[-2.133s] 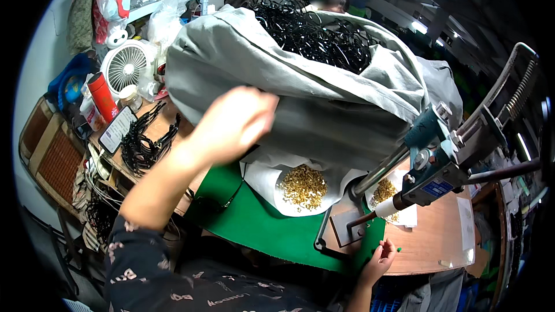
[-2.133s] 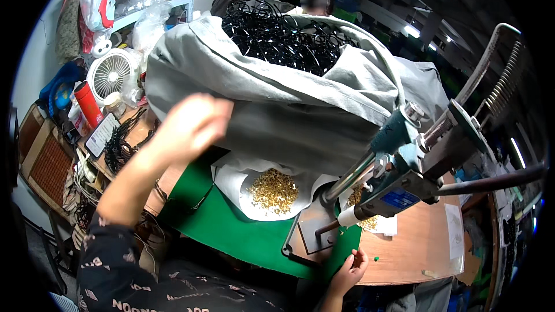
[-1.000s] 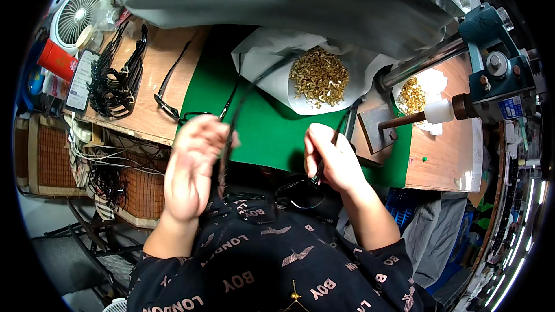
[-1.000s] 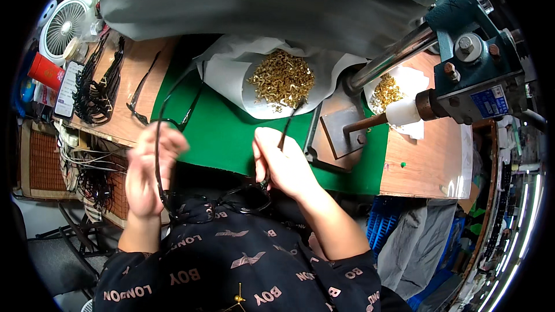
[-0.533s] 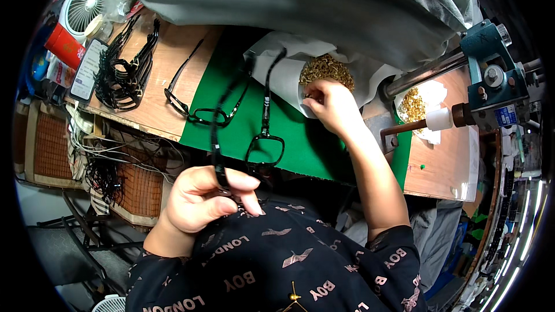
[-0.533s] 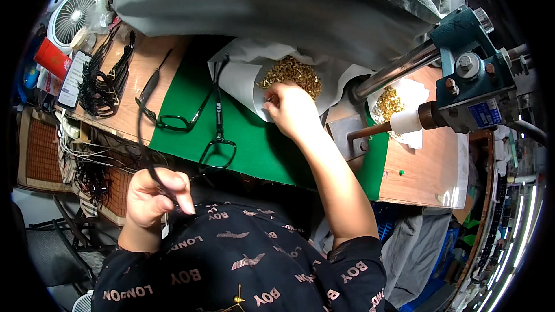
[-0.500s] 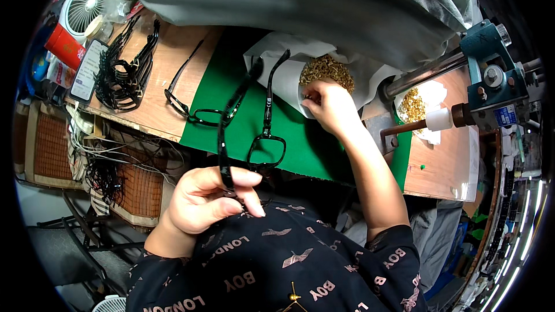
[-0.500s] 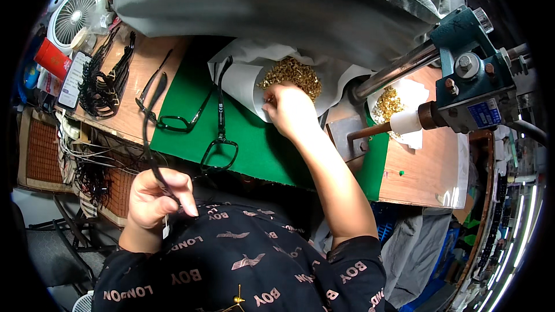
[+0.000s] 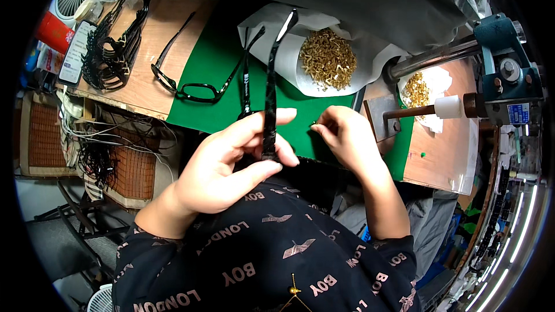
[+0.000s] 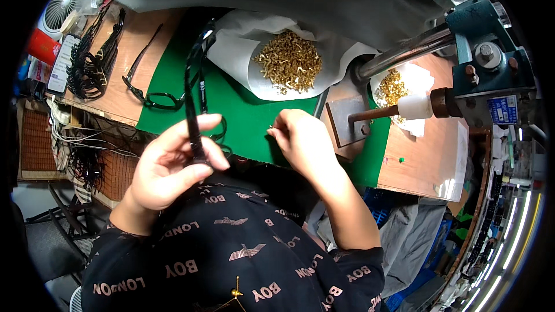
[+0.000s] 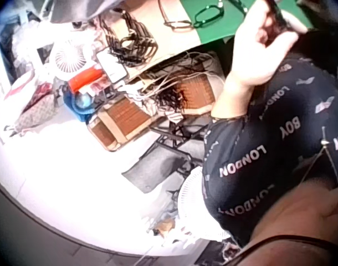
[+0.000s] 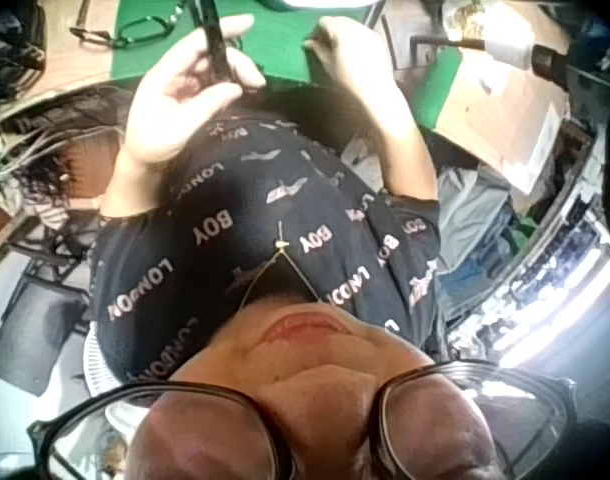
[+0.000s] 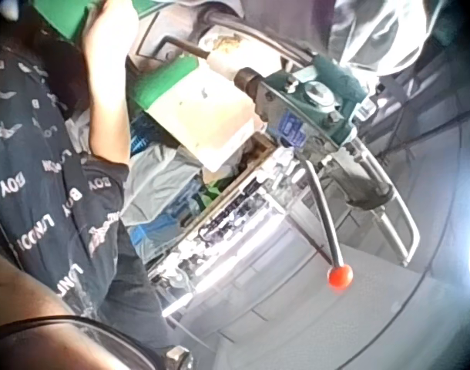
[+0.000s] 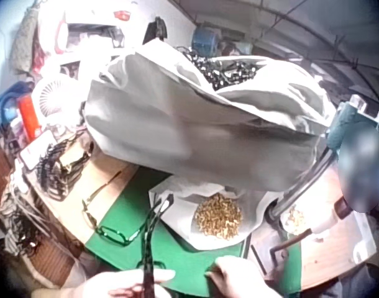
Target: The person repeatedly picks up eyeglass frames from a cloth bag, uses a drill press to insert small metal components into the temples, and places the finished frames on the table. The process is repeated for multiple frames throughout the clip.
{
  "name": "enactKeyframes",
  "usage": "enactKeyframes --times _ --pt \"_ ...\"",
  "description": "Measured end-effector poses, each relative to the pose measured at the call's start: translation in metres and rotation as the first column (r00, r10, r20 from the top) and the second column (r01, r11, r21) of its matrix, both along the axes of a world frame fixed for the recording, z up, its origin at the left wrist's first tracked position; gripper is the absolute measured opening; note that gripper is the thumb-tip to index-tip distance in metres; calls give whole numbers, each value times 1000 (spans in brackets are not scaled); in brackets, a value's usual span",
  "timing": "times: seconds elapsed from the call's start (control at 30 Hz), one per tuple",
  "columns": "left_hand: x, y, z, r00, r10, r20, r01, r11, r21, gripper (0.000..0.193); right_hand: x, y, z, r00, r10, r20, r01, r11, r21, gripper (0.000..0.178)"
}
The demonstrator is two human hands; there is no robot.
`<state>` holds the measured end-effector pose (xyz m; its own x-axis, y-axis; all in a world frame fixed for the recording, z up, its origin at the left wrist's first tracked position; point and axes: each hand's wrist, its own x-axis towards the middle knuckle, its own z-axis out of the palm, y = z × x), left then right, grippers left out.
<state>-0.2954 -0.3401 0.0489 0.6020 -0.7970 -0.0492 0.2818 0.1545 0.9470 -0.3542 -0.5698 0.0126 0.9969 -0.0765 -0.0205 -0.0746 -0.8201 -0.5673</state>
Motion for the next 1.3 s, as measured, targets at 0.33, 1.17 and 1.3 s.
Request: enactKeyframes --times 0.33,1.17,1.3 --pt "-10 -54 -25 704 164 691 -277 959 54 50 -15 21 42 989 -53 -136 135 677 723 14" --pt "-6 -65 -3 971 -182 157 182 983 12 44 -23 -3 43 997 -78 20 39 680 732 26" --pt "-7 -69 8 974 -215 73 218 975 -41 43 -30 -4 47 996 -90 3 49 568 822 23"
